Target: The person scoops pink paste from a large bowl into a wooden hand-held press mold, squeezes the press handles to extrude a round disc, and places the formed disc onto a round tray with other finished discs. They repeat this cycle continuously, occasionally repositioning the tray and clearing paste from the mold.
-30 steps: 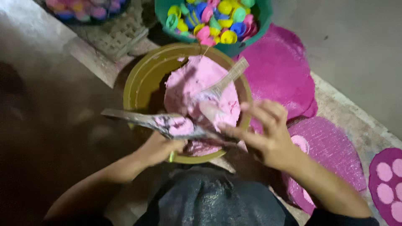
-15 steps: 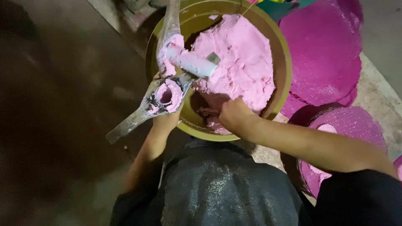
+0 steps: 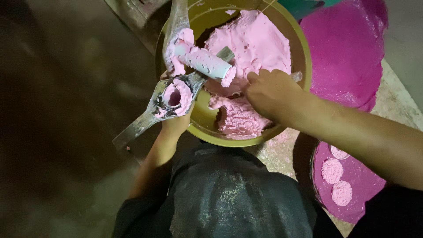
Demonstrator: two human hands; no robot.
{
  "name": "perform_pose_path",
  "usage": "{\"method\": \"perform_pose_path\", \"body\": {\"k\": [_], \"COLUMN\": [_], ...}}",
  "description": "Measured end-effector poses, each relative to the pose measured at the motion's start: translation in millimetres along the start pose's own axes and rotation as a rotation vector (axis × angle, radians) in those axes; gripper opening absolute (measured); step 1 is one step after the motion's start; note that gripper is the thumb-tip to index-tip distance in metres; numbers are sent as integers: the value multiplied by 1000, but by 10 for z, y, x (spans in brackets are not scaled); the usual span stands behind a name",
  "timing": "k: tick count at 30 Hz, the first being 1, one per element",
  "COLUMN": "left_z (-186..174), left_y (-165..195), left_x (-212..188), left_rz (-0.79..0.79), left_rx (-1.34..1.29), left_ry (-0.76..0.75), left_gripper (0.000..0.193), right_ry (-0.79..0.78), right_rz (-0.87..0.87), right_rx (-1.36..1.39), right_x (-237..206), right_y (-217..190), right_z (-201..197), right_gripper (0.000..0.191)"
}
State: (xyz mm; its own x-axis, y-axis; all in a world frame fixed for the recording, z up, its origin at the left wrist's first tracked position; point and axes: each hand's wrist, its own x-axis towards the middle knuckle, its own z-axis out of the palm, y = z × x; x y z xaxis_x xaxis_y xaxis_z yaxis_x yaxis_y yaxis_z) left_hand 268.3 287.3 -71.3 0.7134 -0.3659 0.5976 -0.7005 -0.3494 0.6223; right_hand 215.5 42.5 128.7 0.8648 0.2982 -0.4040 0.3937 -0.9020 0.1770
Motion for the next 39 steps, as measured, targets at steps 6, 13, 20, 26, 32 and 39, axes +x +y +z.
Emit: {"method": "perform_pose_path", "body": {"k": [6, 13, 20, 26, 32, 39], "left_z": [-32, 29, 6, -208, -406, -300], "left_y": [-22, 21, 16, 319, 730, 1006], "left_x": [-29, -10, 57, 399, 770, 1013], "left_rz": [-47, -129, -47, -219, -55, 191], "left_rx": [-71, -187, -10, -327, -180, 12], "left_ry": [-21, 39, -20, -16, -108, -260], "left_gripper": [24, 23, 24, 32, 56, 49], "right_ry": [-215, -308, -416, -190, -197, 121], "right_rz": [69, -127, 61, 54, 359, 295], "right_rx": [-73, 32, 427, 773, 985, 369], "right_x": [18, -151, -729, -1215, -1590, -1286], "right_y": [-64, -125, -89, -14, 216, 263], "right_z": [140, 775, 689, 284, -239, -750], "right_gripper": [60, 26, 67, 75, 49, 32]}}
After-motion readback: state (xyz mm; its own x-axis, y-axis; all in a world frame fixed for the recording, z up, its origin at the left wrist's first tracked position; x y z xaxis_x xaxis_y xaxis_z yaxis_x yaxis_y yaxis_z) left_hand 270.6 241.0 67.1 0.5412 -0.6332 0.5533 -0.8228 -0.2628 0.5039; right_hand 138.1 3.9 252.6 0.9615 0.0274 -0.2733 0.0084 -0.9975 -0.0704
